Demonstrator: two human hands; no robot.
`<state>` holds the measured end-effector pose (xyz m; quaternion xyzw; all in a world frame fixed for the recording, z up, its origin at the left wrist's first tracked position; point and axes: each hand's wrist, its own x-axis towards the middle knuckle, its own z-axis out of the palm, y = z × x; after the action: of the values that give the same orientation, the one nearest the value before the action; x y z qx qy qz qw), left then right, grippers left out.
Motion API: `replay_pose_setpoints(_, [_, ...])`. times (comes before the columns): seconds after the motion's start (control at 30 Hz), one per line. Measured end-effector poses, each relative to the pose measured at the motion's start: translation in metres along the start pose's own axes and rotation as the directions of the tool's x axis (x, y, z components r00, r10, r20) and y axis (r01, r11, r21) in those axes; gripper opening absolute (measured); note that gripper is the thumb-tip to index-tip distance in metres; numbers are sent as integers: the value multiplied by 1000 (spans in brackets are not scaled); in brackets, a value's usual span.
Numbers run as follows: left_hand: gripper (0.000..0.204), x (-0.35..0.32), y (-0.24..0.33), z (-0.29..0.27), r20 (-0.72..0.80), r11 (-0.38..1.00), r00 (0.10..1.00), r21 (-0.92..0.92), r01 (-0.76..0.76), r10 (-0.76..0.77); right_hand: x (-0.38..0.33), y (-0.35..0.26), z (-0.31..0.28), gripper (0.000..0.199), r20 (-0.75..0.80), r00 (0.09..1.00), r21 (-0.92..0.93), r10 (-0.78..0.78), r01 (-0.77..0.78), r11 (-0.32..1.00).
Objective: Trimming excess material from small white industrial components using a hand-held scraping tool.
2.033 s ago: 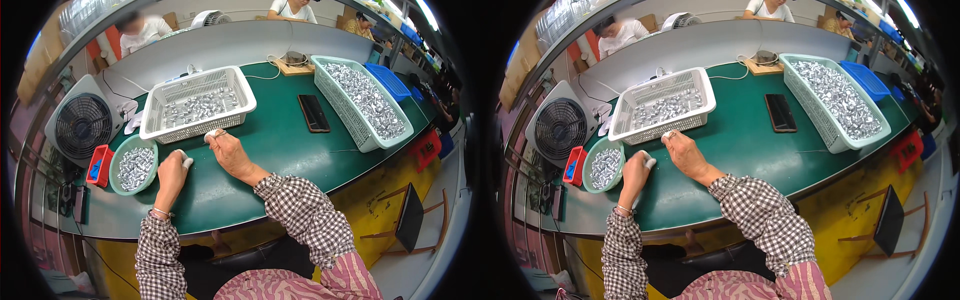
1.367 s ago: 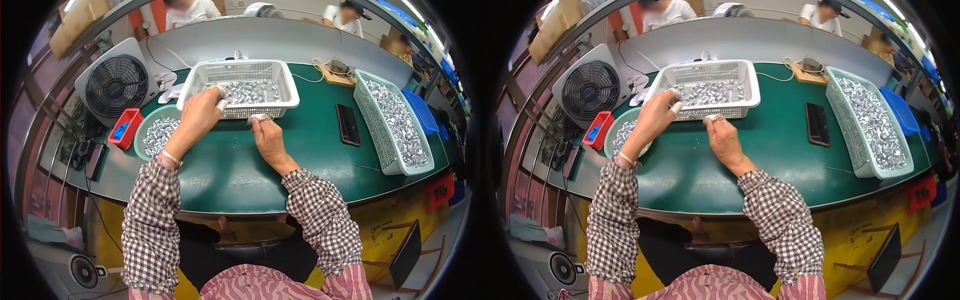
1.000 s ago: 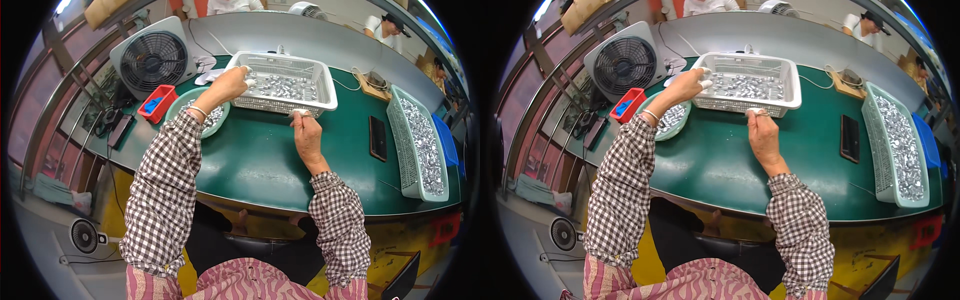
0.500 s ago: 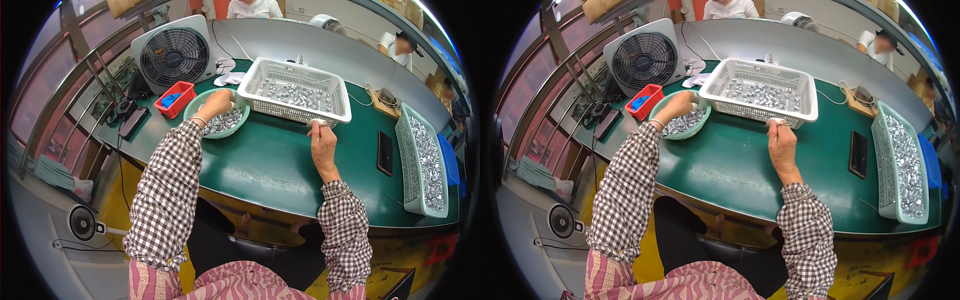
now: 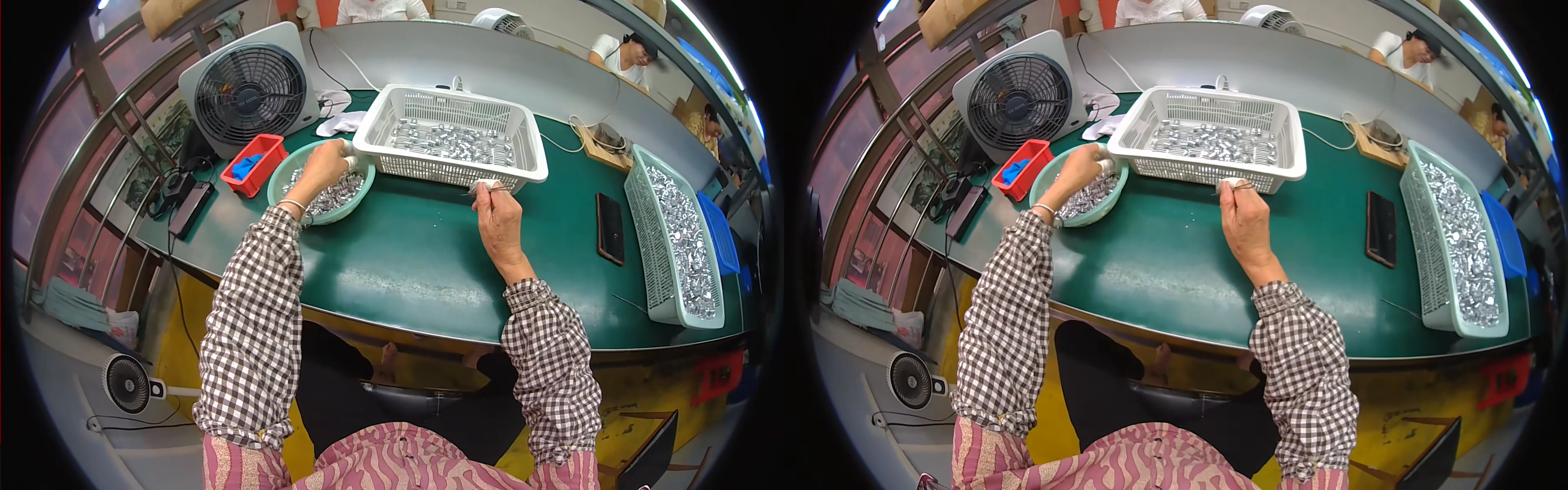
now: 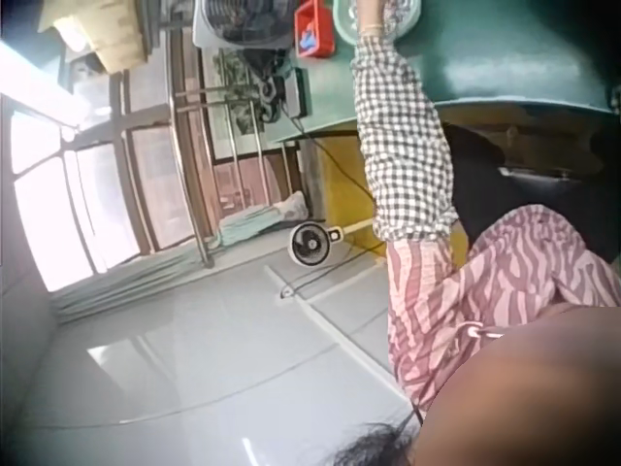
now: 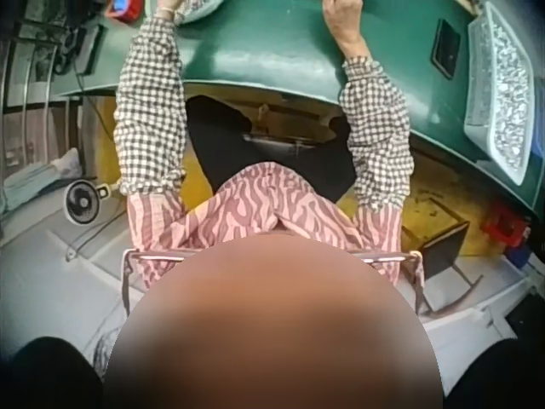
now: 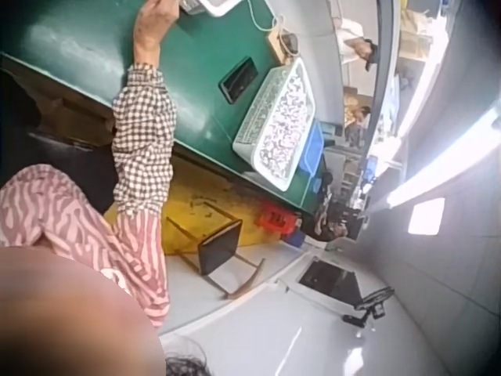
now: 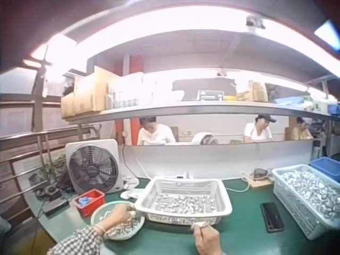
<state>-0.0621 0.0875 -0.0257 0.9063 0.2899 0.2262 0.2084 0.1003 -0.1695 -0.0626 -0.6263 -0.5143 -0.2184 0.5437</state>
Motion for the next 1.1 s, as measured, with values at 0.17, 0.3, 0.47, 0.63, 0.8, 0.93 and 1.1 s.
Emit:
replay_pose_setpoints(0.17, [16,-31,66,-25,-110,1000,994,-6,-24,23,-2,0,-2,17,9,1000,13,3,-3,1000])
replay_pose_setpoints(0.3, [14,-45,25,11,-237,942,927,240,-235,292,-5,-5,-2,15,44,998,42,54,-56,998])
replay_pose_setpoints(0.47, [15,-57,52,7,-247,867,891,431,-252,382,-6,-5,-3,10,64,988,58,137,-141,988])
replay_pose_setpoints(0.63, [19,-103,131,36,-59,820,826,-103,-564,561,-8,14,0,22,18,998,-37,60,-59,998])
replay_pose_setpoints(0.8, [24,-108,152,83,211,807,780,-200,-556,589,-1,10,-8,26,189,850,392,492,-524,756])
replay_pose_setpoints(0.93, [24,-94,166,97,255,842,807,-251,-477,533,12,30,-30,25,341,756,675,559,-610,414])
replay_pose_setpoints(1.1, [24,-92,193,114,354,873,808,-318,-370,472,20,49,-62,23,431,754,840,495,-536,86])
